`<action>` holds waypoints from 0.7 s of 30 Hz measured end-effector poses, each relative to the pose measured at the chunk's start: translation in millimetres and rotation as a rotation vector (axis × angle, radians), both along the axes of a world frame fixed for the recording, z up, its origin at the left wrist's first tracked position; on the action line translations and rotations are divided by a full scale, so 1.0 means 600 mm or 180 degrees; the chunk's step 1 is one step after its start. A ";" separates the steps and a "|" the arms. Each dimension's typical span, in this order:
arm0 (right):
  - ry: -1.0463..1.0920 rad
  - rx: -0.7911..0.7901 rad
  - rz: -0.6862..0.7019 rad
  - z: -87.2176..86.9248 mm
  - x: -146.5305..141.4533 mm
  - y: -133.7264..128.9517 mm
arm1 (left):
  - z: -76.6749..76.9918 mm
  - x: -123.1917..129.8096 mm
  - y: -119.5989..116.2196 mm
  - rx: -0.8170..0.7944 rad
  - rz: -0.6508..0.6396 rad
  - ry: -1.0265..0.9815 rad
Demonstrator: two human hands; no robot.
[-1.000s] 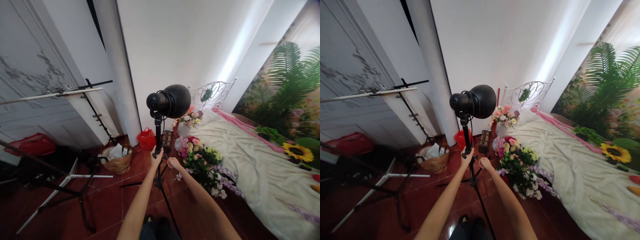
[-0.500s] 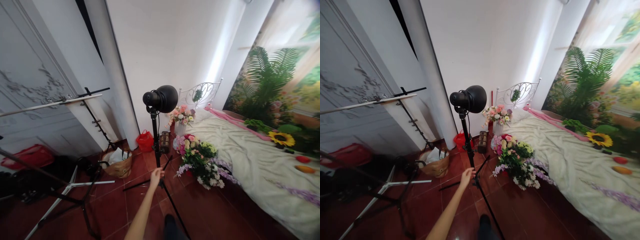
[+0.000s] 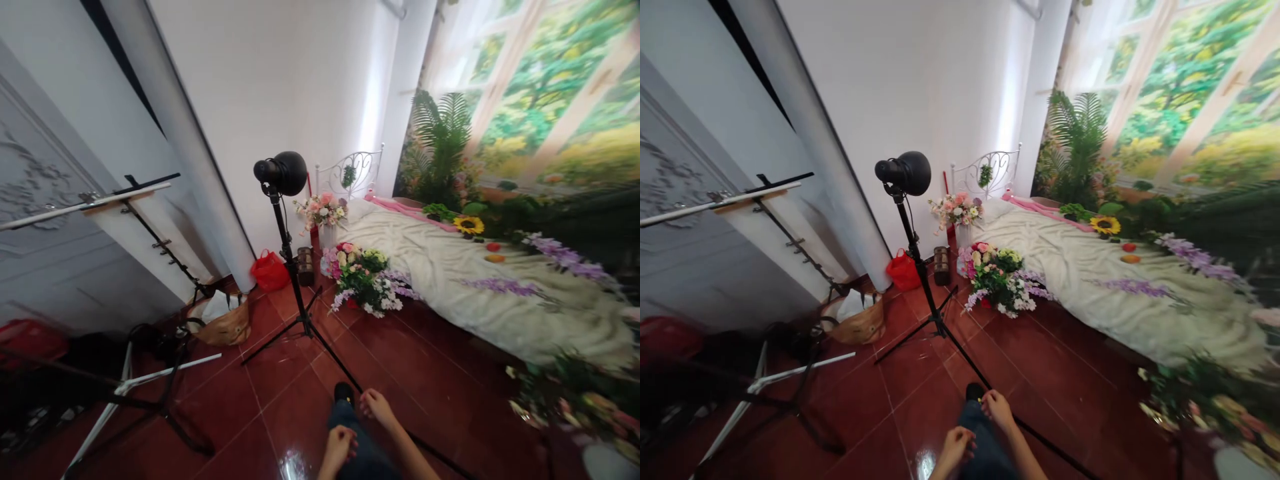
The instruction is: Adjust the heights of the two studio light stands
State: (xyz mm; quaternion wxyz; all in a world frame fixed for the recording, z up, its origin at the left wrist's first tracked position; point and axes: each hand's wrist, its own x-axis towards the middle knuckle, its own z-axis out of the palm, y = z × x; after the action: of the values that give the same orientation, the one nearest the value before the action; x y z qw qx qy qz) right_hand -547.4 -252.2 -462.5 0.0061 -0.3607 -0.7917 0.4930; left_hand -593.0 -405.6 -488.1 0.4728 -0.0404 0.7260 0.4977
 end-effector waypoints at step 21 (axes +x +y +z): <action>0.0920 -0.1205 -0.2002 0.008 0.475 0.047 | 0.122 0.359 0.168 0.0992 -0.1778 0.0673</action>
State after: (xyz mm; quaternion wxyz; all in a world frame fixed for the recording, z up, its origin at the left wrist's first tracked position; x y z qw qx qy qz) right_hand -262.2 -224.2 -458.0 0.2016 -0.5073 -0.5286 0.6500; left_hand -377.4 -305.1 -414.9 0.5134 0.2848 0.6693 0.4554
